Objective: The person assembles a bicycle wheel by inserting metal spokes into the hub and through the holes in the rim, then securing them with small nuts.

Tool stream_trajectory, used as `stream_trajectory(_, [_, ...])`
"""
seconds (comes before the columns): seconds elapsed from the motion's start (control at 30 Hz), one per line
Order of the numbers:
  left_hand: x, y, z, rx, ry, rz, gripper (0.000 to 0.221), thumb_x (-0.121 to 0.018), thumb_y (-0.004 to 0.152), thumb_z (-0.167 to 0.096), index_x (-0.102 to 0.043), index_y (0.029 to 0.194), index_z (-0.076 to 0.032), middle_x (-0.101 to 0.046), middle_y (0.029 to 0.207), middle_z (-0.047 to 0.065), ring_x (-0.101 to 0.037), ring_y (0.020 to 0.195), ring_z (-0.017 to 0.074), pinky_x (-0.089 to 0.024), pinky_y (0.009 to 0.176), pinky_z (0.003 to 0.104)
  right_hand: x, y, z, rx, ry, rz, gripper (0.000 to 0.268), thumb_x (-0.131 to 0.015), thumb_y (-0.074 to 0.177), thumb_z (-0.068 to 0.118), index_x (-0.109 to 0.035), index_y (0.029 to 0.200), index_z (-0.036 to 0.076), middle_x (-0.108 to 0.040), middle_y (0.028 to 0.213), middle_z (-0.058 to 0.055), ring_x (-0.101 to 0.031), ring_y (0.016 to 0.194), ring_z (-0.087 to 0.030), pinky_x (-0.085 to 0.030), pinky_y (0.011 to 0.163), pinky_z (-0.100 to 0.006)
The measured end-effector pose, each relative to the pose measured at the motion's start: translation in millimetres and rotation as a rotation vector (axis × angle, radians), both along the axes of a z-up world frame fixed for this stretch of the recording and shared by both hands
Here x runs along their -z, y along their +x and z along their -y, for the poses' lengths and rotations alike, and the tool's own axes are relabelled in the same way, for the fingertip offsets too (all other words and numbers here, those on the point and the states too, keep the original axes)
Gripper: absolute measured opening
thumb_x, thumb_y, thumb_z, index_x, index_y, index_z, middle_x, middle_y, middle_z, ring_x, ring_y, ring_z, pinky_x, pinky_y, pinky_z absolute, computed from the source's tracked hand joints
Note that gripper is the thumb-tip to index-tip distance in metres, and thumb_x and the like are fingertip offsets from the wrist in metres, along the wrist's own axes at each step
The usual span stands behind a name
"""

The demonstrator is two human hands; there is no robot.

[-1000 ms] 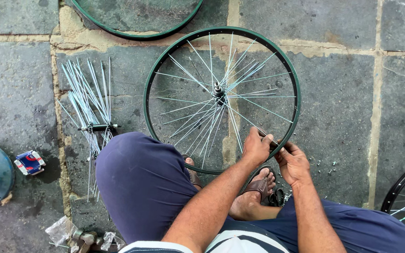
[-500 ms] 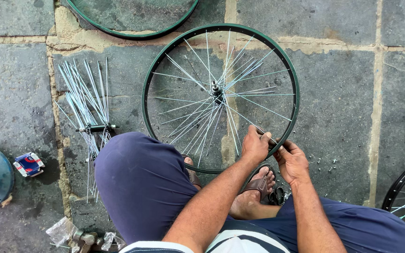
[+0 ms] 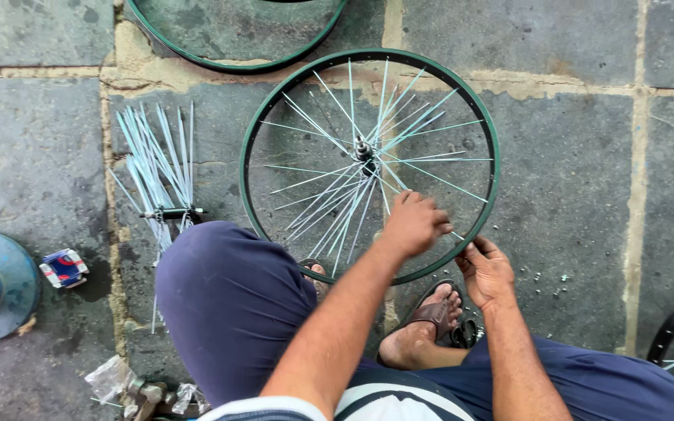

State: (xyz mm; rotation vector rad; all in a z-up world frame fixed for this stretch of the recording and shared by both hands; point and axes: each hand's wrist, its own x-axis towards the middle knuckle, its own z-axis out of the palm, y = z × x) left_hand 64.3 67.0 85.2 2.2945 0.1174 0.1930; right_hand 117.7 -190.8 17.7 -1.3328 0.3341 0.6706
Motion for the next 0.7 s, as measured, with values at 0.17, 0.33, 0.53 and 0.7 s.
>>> stream_trajectory(0.17, [31.5, 17.9, 7.4, 0.219, -0.076, -0.162, 0.025, -0.066, 0.092, -0.039, -0.077, 0.097, -0.018, -0.072, 0.096, 0.003, -0.061, 0.101, 0.0288, -0.042, 0.090, 0.047, 2.6, 0.7, 7.1, -0.010, 0.009, -0.032, 0.021, -0.069, 0.095, 0.003, -0.069, 0.116, 0.005, -0.073, 0.103, -0.004, -0.069, 0.090, -0.017, -0.058, 0.082, -0.031])
stream_trajectory(0.33, [31.6, 17.9, 31.6, 0.236, -0.062, -0.090, 0.024, -0.064, 0.095, -0.037, -0.075, 0.091, -0.016, -0.071, 0.095, 0.002, -0.062, 0.098, 0.0271, -0.044, 0.087, 0.042, -10.9, 8.2, 20.5, 0.019, 0.060, -0.089, 0.020, -0.068, 0.093, -0.002, -0.067, 0.110, 0.008, -0.073, 0.104, -0.007, -0.070, 0.094, -0.019, -0.056, 0.081, -0.034])
stream_trajectory(0.53, [30.0, 21.5, 31.8, 0.175, -0.131, -0.117, 0.023, -0.063, 0.093, -0.038, -0.074, 0.098, -0.019, -0.071, 0.095, 0.003, -0.065, 0.098, 0.0286, -0.039, 0.083, 0.049, -8.6, 4.9, 15.7, 0.032, 0.021, 0.038, 0.016, -0.067, 0.094, -0.005, -0.064, 0.105, 0.006, -0.072, 0.103, -0.009, -0.070, 0.095, -0.021, -0.058, 0.091, -0.036])
stream_trajectory(0.7, [37.7, 28.5, 24.1, 0.267, -0.284, -0.257, 0.024, -0.066, 0.093, -0.037, -0.075, 0.108, -0.021, -0.077, 0.106, 0.003, -0.068, 0.106, 0.0263, -0.038, 0.089, 0.050, -9.3, 2.6, 9.2, -0.026, -0.071, 0.161, 0.017, -0.066, 0.097, -0.005, -0.066, 0.114, -0.002, -0.071, 0.107, -0.009, -0.069, 0.096, -0.019, -0.057, 0.093, -0.035])
